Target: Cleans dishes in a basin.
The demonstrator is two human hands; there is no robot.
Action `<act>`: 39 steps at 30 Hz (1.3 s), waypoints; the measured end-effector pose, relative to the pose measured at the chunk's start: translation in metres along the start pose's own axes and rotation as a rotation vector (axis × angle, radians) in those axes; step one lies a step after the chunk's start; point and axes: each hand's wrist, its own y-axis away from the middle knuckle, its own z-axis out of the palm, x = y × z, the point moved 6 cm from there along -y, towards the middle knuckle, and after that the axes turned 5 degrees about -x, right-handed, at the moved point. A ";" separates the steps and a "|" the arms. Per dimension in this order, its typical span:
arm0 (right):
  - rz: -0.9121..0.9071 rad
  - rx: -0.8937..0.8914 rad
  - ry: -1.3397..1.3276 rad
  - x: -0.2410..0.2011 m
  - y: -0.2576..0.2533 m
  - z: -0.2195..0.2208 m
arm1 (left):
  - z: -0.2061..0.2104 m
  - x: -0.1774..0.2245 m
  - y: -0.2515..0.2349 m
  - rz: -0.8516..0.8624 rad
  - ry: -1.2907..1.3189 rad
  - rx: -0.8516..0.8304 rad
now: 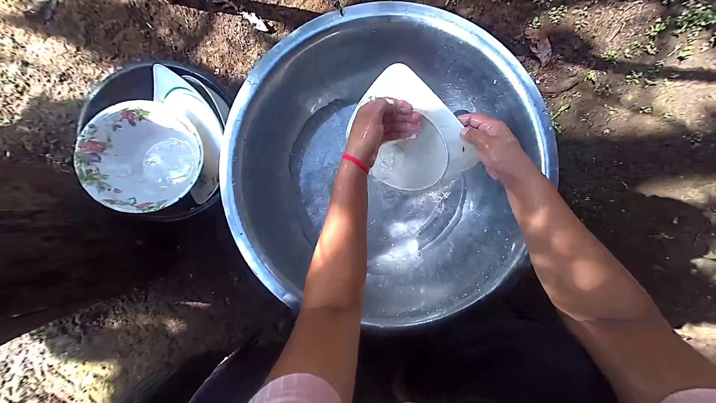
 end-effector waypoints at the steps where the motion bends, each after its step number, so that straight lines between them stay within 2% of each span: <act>1: -0.010 -0.042 0.052 -0.009 0.001 -0.002 | 0.006 0.032 0.001 0.028 -0.320 -0.059; 3: -0.034 -0.107 0.147 -0.033 0.010 -0.008 | 0.005 0.084 0.007 0.082 -0.840 -0.086; 4: -0.036 -0.134 0.195 -0.048 0.016 -0.012 | 0.000 0.101 0.011 0.061 -0.974 -0.058; 6: -0.027 -0.168 0.272 -0.083 0.035 -0.017 | -0.012 0.119 0.026 -0.165 -1.073 -0.027; 8: -0.011 -0.190 0.327 -0.123 0.061 -0.014 | -0.007 0.114 0.059 -0.447 -0.914 -0.052; 9: -0.006 -0.196 0.361 -0.147 0.077 -0.009 | 0.005 0.108 0.079 -0.528 -0.767 -0.072; 11: 0.012 -0.193 0.453 -0.191 0.113 0.004 | 0.041 0.103 0.123 -0.613 -0.448 -0.055; 12: 0.051 -0.211 0.491 -0.212 0.133 0.013 | 0.058 0.107 0.145 -0.624 -0.284 0.009; 14: 0.013 -0.187 0.612 -0.245 0.180 0.033 | 0.091 0.119 0.194 -0.642 -0.058 0.160; 17: -0.073 -0.179 0.655 -0.282 0.237 0.053 | 0.111 0.143 0.250 -0.649 -0.073 0.298; 20: -0.032 -0.432 0.502 -0.308 0.273 0.057 | 0.098 0.183 0.285 -0.702 -0.380 0.251; 23: 0.026 -0.577 0.502 -0.329 0.288 0.047 | 0.077 0.233 0.305 -0.612 -0.717 0.114; 26: 0.046 -0.575 0.676 -0.342 0.281 0.038 | 0.038 0.294 0.325 -0.427 -0.853 0.118; 30: 0.075 -0.569 0.749 -0.364 0.250 0.049 | -0.061 0.383 0.384 -0.043 -0.697 0.448; 35: 0.009 -0.622 0.745 -0.422 0.209 0.110 | -0.185 0.522 0.531 0.431 -0.627 0.926; 37: -0.001 -0.660 0.748 -0.454 0.194 0.146 | -0.223 0.566 0.594 0.512 -0.693 1.097; 39: -0.025 -0.676 0.754 -0.486 0.181 0.179 | -0.256 0.587 0.644 0.523 -0.841 1.248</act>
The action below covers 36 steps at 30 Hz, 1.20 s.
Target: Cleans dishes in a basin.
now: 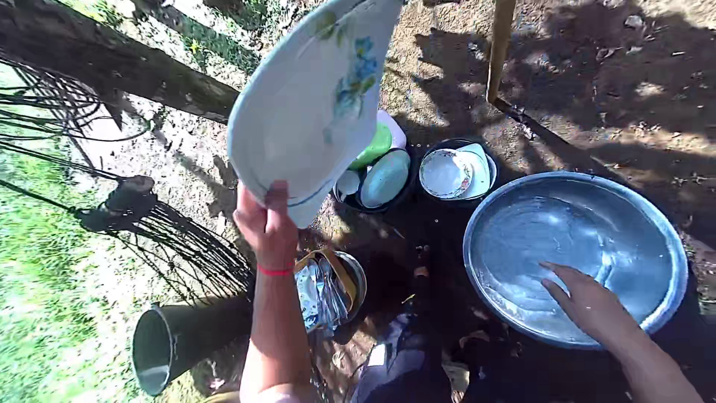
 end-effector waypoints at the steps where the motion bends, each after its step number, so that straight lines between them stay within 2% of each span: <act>1: -0.011 -0.003 0.014 -0.017 -0.011 -0.003 | -0.018 -0.012 -0.007 0.013 -0.115 0.059; 4: -0.062 -0.024 0.045 -0.057 -0.042 -0.007 | -0.029 -0.066 -0.018 -0.043 -0.381 0.209; 7: -0.069 -0.057 0.100 -0.078 -0.065 -0.003 | 0.000 -0.149 -0.019 -0.178 -0.399 0.196; 9: -0.048 -0.088 0.142 -0.085 -0.075 0.001 | 0.032 -0.196 -0.014 -0.204 -0.394 0.122; 13: 0.074 -0.231 0.175 -0.084 -0.085 0.009 | 0.089 -0.255 0.008 -0.240 -0.372 -0.048; 18: 0.043 -0.266 0.058 -0.078 -0.089 0.017 | 0.104 -0.307 0.031 -0.390 -0.329 -0.353; 23: 0.068 -0.205 0.023 -0.061 -0.090 0.022 | 0.092 -0.307 0.023 -0.373 -0.214 -0.638; 24: 0.088 -0.209 0.012 -0.055 -0.089 0.025 | 0.087 -0.300 0.024 -0.323 -0.224 -0.602; 27: 0.166 -0.270 -0.035 -0.033 -0.081 0.039 | 0.100 -0.233 0.033 0.045 -0.126 -0.218; 28: 0.181 -0.296 -0.052 -0.023 -0.082 0.045 | 0.122 -0.205 0.042 0.098 -0.043 -0.172; 30: 0.198 -0.321 -0.133 -0.002 -0.093 0.061 | 0.189 -0.163 0.074 0.091 0.149 -0.264; 32: 0.222 -0.243 -0.293 0.022 -0.117 0.074 | 0.275 -0.165 0.120 -0.123 0.319 -0.470; 33: 0.249 -0.181 -0.362 0.037 -0.136 0.080 | 0.319 -0.183 0.142 -0.346 0.347 -0.600; 34: 0.271 -0.112 -0.409 0.052 -0.157 0.085 | 0.359 -0.210 0.162 -0.613 0.341 -0.712; 35: 0.290 -0.057 -0.421 0.067 -0.182 0.090 | 0.393 -0.242 0.178 -0.857 0.308 -0.760; 36: 0.294 0.002 -0.405 0.083 -0.210 0.094 | 0.422 -0.277 0.189 -1.024 0.263 -0.743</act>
